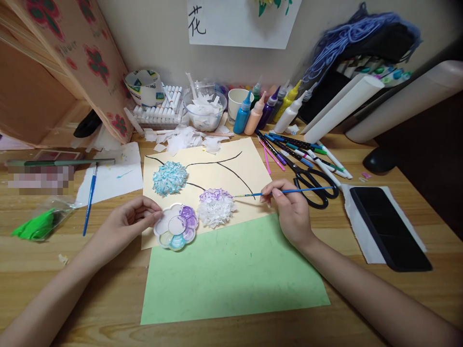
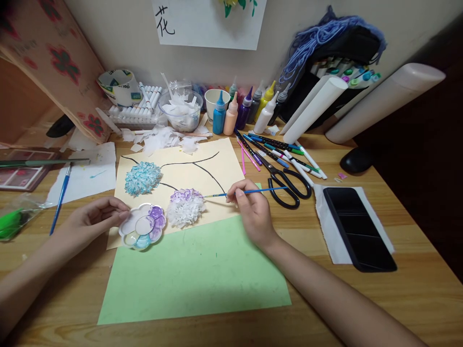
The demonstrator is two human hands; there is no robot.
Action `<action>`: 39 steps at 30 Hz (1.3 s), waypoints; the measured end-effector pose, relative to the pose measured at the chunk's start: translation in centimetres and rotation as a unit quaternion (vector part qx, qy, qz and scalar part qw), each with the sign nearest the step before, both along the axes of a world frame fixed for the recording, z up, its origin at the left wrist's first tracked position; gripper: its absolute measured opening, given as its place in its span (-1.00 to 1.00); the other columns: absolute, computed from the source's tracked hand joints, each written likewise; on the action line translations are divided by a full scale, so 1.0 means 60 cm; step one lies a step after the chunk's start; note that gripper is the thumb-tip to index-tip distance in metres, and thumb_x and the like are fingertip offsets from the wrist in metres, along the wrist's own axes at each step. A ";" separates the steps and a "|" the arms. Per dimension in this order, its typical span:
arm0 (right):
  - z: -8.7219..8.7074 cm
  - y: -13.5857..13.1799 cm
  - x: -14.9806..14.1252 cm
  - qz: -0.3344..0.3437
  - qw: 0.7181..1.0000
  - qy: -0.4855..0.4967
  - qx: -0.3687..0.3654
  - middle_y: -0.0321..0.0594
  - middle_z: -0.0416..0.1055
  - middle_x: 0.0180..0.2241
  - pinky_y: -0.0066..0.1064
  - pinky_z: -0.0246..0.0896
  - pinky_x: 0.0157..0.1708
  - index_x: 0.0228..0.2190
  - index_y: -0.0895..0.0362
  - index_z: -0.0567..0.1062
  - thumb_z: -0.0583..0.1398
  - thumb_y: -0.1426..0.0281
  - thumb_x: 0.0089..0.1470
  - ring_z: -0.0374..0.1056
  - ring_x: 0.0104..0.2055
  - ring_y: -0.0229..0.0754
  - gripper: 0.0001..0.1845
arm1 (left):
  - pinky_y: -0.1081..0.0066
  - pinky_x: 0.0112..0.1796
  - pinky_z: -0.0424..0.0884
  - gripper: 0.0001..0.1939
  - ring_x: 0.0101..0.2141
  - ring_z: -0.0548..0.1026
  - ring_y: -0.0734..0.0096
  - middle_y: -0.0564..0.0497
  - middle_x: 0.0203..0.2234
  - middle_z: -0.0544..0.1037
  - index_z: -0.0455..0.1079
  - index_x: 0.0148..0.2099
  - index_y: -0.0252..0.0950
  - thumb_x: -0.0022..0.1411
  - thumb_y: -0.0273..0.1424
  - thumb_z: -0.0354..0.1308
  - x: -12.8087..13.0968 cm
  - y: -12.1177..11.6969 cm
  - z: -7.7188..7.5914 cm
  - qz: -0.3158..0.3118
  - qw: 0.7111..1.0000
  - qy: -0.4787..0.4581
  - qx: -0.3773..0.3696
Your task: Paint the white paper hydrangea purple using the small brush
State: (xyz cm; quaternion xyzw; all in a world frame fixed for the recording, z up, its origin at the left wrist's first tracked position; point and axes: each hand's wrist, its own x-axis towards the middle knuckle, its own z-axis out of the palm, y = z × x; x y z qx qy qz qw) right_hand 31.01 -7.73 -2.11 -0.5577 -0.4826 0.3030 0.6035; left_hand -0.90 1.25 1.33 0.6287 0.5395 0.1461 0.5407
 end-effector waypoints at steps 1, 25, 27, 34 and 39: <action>0.000 0.000 0.000 -0.006 1.000 0.003 0.000 -0.29 0.37 -0.46 -0.42 0.26 -0.39 -0.42 0.10 0.43 0.09 0.33 0.21 0.33 -0.42 -0.27 -0.80 | 0.46 -0.30 0.35 -0.78 -0.32 0.42 0.41 0.05 -0.38 0.47 0.40 -0.26 -0.29 0.17 -0.22 0.22 0.000 0.000 0.000 0.000 1.000 0.000 0.000; 0.021 -0.038 -0.042 0.221 0.961 -0.153 0.060 -0.20 0.51 -0.17 -0.31 0.32 -0.15 -0.06 -0.02 0.42 -0.01 0.40 0.29 0.40 -0.10 -0.18 -0.71 | 0.48 -0.35 0.36 -0.74 -0.36 0.45 0.41 0.05 -0.40 0.49 0.43 -0.28 -0.25 0.15 -0.16 0.25 0.001 -0.001 -0.004 -0.002 1.000 -0.016 0.015; 0.027 -0.040 -0.054 0.260 0.936 -0.226 0.077 -0.17 0.52 -0.11 -0.27 0.30 -0.10 0.04 -0.01 0.36 -0.04 0.39 0.30 0.38 -0.05 -0.15 -0.66 | 0.47 -0.37 0.36 -0.73 -0.38 0.45 0.40 0.04 -0.41 0.50 0.43 -0.29 -0.26 0.13 -0.15 0.25 0.003 -0.003 -0.001 -0.002 1.000 -0.018 0.014; 0.029 -0.035 -0.071 0.268 0.891 -0.359 0.065 -0.25 0.54 -0.07 -0.26 0.16 -0.07 0.10 0.00 0.29 0.02 0.49 0.24 0.36 -0.04 -0.15 -0.59 | 0.47 -0.40 0.33 -0.67 -0.41 0.43 0.40 0.04 -0.44 0.50 0.42 -0.30 -0.28 0.07 -0.11 0.27 0.007 -0.004 0.002 0.002 1.000 -0.022 0.015; 0.026 -0.036 -0.071 0.262 0.885 -0.380 0.061 -0.25 0.56 -0.10 -0.25 0.11 -0.08 0.09 0.00 0.32 0.03 0.49 0.23 0.37 -0.05 -0.15 -0.59 | 0.46 -0.38 0.34 -0.65 -0.39 0.45 0.38 0.03 -0.42 0.51 0.42 -0.28 -0.27 0.08 -0.09 0.26 0.005 -0.005 -0.001 -0.006 1.000 -0.022 0.018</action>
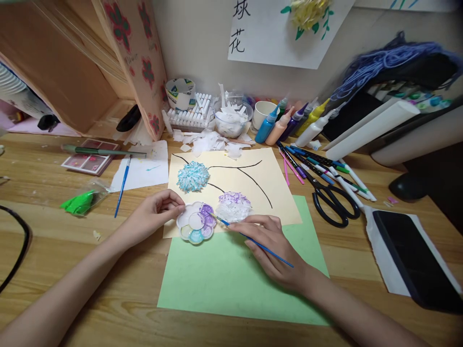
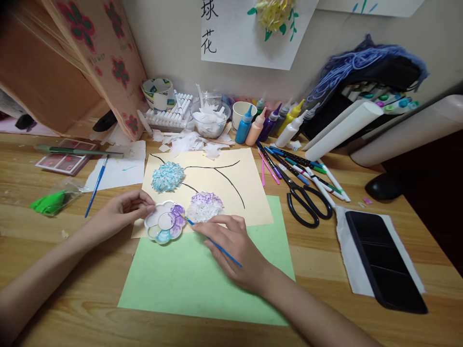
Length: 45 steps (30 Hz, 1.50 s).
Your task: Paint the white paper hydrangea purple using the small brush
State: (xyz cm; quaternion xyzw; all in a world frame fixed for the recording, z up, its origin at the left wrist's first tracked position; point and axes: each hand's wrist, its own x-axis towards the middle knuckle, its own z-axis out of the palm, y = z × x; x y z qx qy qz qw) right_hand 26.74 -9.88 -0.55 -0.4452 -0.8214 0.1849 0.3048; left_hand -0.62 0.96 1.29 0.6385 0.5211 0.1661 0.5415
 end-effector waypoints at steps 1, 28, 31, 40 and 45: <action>0.000 0.000 0.000 -0.001 1.000 0.000 0.002 -0.25 0.56 -0.10 -0.25 0.12 -0.09 0.09 0.00 0.32 0.03 0.49 0.23 0.38 -0.06 -0.14 -0.58 | 0.46 -0.38 0.34 -0.65 -0.39 0.45 0.38 0.03 -0.42 0.51 0.41 -0.28 -0.27 0.09 -0.08 0.25 0.000 0.000 0.000 -0.001 1.000 0.000 0.001; -0.031 0.051 0.068 -0.316 0.780 0.516 -0.160 -0.35 0.41 -0.50 -0.46 0.18 -0.40 -0.50 0.11 0.45 0.16 0.38 0.02 0.34 -0.44 -0.33 -0.89 | 0.49 -0.32 0.35 -0.73 -0.33 0.42 0.42 0.06 -0.38 0.47 0.42 -0.27 -0.26 0.15 -0.16 0.24 -0.010 0.008 -0.010 0.005 1.000 0.016 -0.015; -0.029 0.052 0.068 -0.315 0.778 0.519 -0.162 -0.37 0.40 -0.50 -0.47 0.17 -0.39 -0.51 0.10 0.45 0.15 0.38 0.02 0.33 -0.44 -0.35 -0.88 | 0.48 -0.33 0.35 -0.71 -0.34 0.42 0.42 0.06 -0.40 0.46 0.42 -0.28 -0.27 0.12 -0.14 0.25 -0.010 0.009 -0.014 0.007 1.000 0.008 -0.007; -0.028 0.053 0.067 -0.316 0.779 0.519 -0.154 -0.38 0.41 -0.48 -0.44 0.16 -0.36 -0.50 0.09 0.46 0.15 0.37 0.02 0.33 -0.42 -0.33 -0.88 | 0.49 -0.33 0.34 -0.72 -0.34 0.42 0.44 0.07 -0.38 0.46 0.41 -0.26 -0.26 0.15 -0.15 0.24 -0.014 0.009 -0.016 0.001 1.000 0.013 -0.005; -0.031 0.053 0.068 -0.313 0.784 0.513 -0.156 -0.39 0.40 -0.49 -0.44 0.15 -0.37 -0.50 0.09 0.45 0.14 0.37 0.03 0.33 -0.43 -0.33 -0.88 | 0.48 -0.33 0.35 -0.72 -0.34 0.43 0.42 0.06 -0.39 0.47 0.42 -0.27 -0.26 0.13 -0.15 0.25 -0.010 0.009 -0.014 0.005 1.000 0.012 -0.004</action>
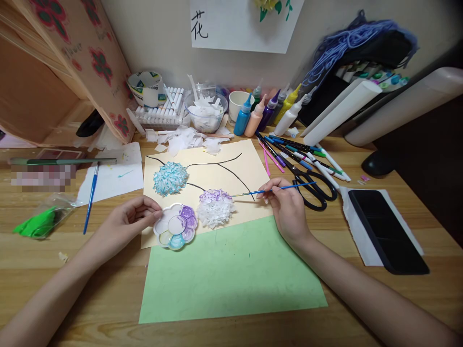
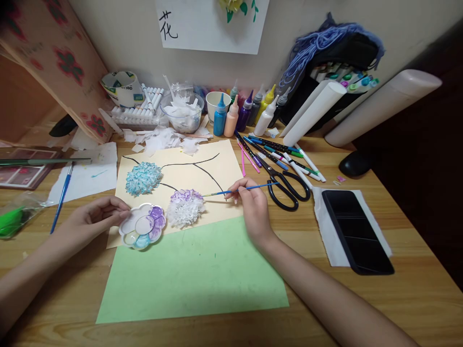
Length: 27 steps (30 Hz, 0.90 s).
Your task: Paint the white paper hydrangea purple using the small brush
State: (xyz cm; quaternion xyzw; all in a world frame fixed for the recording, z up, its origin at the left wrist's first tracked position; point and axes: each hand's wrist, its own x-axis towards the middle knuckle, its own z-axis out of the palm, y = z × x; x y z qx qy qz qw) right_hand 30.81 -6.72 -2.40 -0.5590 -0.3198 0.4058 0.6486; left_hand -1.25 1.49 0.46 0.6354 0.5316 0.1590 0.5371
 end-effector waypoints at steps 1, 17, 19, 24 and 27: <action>0.000 0.000 0.000 -0.002 1.000 -0.001 0.002 -0.39 0.40 -0.49 -0.44 0.14 -0.37 -0.50 0.09 0.45 0.14 0.37 0.03 0.32 -0.43 -0.33 -0.88 | 0.48 -0.33 0.35 -0.72 -0.34 0.43 0.42 0.06 -0.39 0.47 0.42 -0.27 -0.26 0.13 -0.15 0.25 0.000 0.000 0.000 0.001 1.000 -0.001 -0.001; 0.001 -0.001 0.000 0.010 1.000 -0.002 0.011 -0.38 0.39 -0.49 -0.44 0.15 -0.38 -0.50 0.10 0.44 0.14 0.38 0.04 0.33 -0.44 -0.33 -0.87 | 0.49 -0.33 0.34 -0.70 -0.33 0.42 0.42 0.07 -0.38 0.46 0.42 -0.26 -0.25 0.13 -0.11 0.24 -0.005 0.001 -0.004 -0.005 1.000 0.000 0.001; 0.001 -0.001 0.000 0.015 1.000 -0.001 0.012 -0.38 0.39 -0.48 -0.44 0.15 -0.37 -0.49 0.10 0.44 0.14 0.37 0.05 0.33 -0.44 -0.33 -0.87 | 0.48 -0.33 0.34 -0.70 -0.34 0.42 0.41 0.06 -0.38 0.46 0.42 -0.27 -0.25 0.13 -0.11 0.25 -0.003 0.001 -0.004 -0.003 1.000 0.001 0.001; 0.001 -0.002 0.000 0.019 1.000 -0.006 0.014 -0.37 0.38 -0.49 -0.44 0.16 -0.37 -0.49 0.10 0.44 0.14 0.39 0.05 0.33 -0.43 -0.33 -0.87 | 0.47 -0.34 0.34 -0.71 -0.35 0.42 0.40 0.06 -0.39 0.46 0.42 -0.28 -0.25 0.11 -0.13 0.25 -0.001 0.001 -0.004 0.000 1.000 -0.002 0.002; 0.001 -0.004 -0.001 0.023 1.000 -0.010 0.015 -0.36 0.38 -0.48 -0.43 0.17 -0.36 -0.49 0.11 0.44 0.13 0.38 0.06 0.33 -0.43 -0.32 -0.87 | 0.47 -0.34 0.34 -0.72 -0.35 0.42 0.41 0.06 -0.39 0.46 0.42 -0.28 -0.25 0.12 -0.14 0.24 -0.001 0.000 -0.004 0.001 1.000 0.000 0.004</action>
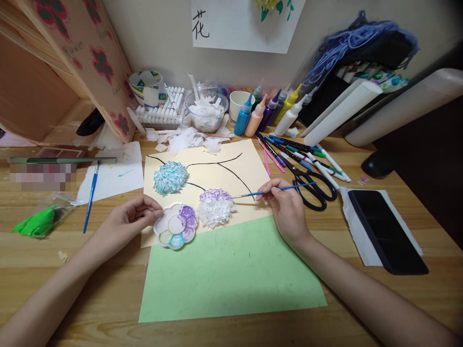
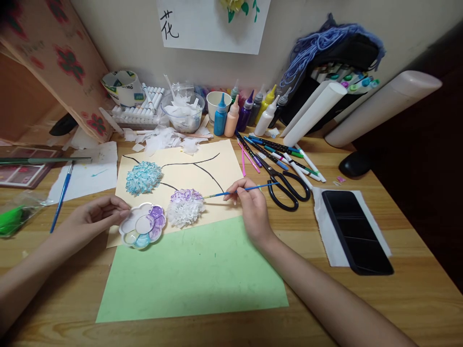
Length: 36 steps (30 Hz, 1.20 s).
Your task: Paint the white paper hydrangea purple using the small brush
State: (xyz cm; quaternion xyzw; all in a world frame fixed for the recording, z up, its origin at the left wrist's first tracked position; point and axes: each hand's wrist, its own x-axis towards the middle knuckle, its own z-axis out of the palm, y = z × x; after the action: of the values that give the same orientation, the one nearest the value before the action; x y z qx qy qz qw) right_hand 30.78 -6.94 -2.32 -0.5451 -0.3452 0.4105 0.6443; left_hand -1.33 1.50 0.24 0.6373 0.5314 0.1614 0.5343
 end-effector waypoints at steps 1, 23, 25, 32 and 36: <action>0.000 0.000 0.000 0.002 1.000 -0.001 0.000 -0.35 0.38 -0.48 -0.43 0.17 -0.37 -0.48 0.11 0.44 0.13 0.38 0.06 0.33 -0.43 -0.31 -0.87 | 0.47 -0.34 0.34 -0.72 -0.34 0.42 0.41 0.06 -0.39 0.46 0.42 -0.27 -0.25 0.13 -0.14 0.24 0.000 0.000 0.000 0.000 1.000 0.000 0.001; 0.004 -0.001 -0.003 -0.020 0.999 -0.022 0.019 -0.34 0.35 -0.49 -0.42 0.18 -0.37 -0.49 0.10 0.41 0.12 0.38 0.05 0.30 -0.45 -0.30 -0.88 | 0.47 -0.32 0.32 -0.73 -0.33 0.41 0.43 0.07 -0.38 0.46 0.40 -0.25 -0.28 0.16 -0.17 0.24 0.003 -0.001 0.006 -0.004 1.000 0.002 -0.012; 0.004 -0.002 -0.003 -0.030 0.999 -0.028 0.017 -0.34 0.35 -0.50 -0.42 0.17 -0.38 -0.49 0.10 0.40 0.12 0.38 0.06 0.30 -0.45 -0.30 -0.88 | 0.47 -0.32 0.32 -0.72 -0.33 0.41 0.43 0.06 -0.38 0.46 0.40 -0.25 -0.27 0.15 -0.16 0.24 0.002 -0.001 0.006 -0.004 1.000 0.000 -0.013; 0.003 -0.002 -0.004 -0.023 0.999 -0.034 0.004 -0.35 0.36 -0.47 -0.43 0.21 -0.33 -0.47 0.09 0.40 0.11 0.38 0.09 0.32 -0.43 -0.31 -0.87 | 0.46 -0.32 0.33 -0.73 -0.33 0.41 0.41 0.06 -0.37 0.46 0.41 -0.25 -0.27 0.17 -0.16 0.23 0.001 -0.001 0.007 -0.006 1.000 0.003 -0.012; 0.004 -0.005 -0.005 -0.017 0.999 -0.044 0.011 -0.33 0.36 -0.48 -0.42 0.23 -0.34 -0.48 0.09 0.40 0.11 0.39 0.09 0.31 -0.44 -0.30 -0.87 | 0.46 -0.31 0.33 -0.72 -0.32 0.41 0.41 0.05 -0.37 0.46 0.41 -0.25 -0.27 0.16 -0.15 0.24 0.001 -0.001 0.006 -0.005 1.000 0.004 -0.011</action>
State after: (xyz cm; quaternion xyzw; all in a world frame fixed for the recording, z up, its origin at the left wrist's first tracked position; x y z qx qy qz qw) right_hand 30.45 -7.22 -2.08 -0.5617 -0.3682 0.3712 0.6412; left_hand -1.28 1.45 0.61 0.6344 0.5323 0.1506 0.5398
